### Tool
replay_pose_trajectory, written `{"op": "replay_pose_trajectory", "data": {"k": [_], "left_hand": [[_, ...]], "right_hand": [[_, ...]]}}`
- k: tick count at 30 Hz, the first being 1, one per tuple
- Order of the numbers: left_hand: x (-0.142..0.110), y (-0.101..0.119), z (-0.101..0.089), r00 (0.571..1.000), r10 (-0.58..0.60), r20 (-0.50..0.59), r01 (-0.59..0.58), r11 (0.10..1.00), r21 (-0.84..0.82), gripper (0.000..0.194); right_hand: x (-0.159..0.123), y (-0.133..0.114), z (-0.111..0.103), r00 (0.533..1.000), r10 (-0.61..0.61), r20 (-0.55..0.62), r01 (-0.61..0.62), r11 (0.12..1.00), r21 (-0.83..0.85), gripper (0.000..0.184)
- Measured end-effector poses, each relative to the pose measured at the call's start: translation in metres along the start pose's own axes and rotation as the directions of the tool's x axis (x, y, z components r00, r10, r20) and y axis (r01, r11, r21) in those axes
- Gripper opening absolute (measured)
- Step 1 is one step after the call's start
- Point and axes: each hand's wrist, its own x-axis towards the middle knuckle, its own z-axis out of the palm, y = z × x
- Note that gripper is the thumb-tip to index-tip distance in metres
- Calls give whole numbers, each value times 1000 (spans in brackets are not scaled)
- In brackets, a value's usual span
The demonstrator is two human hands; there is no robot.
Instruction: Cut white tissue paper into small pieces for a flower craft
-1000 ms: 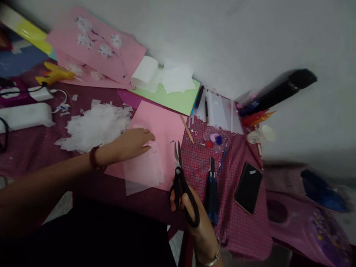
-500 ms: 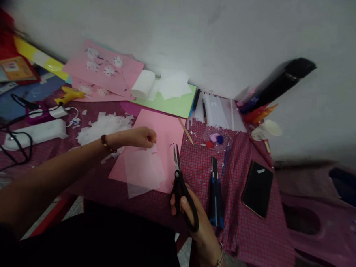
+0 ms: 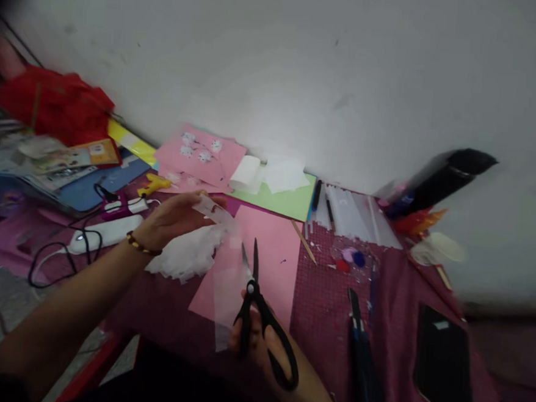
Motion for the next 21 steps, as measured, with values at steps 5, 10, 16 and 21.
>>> {"op": "replay_pose_trajectory", "data": {"k": [5, 10, 16, 21], "left_hand": [[-33, 12, -22, 963, 51, -266, -114, 967, -228, 9], [-64, 11, -50, 897, 88, -433, -237, 923, -302, 8], [-86, 5, -75, 839, 93, -536, -298, 903, -310, 11], [-89, -2, -71, 828, 95, -553, -299, 909, -291, 9]], "right_hand": [[59, 15, 48, 954, 144, 263, -231, 913, 336, 61], [101, 22, 79, 941, 143, 307, -280, 836, 471, 59], [119, 24, 81, 931, 204, 304, -324, 844, 428, 64], [122, 22, 81, 924, 230, 305, -347, 840, 417, 61]]}}
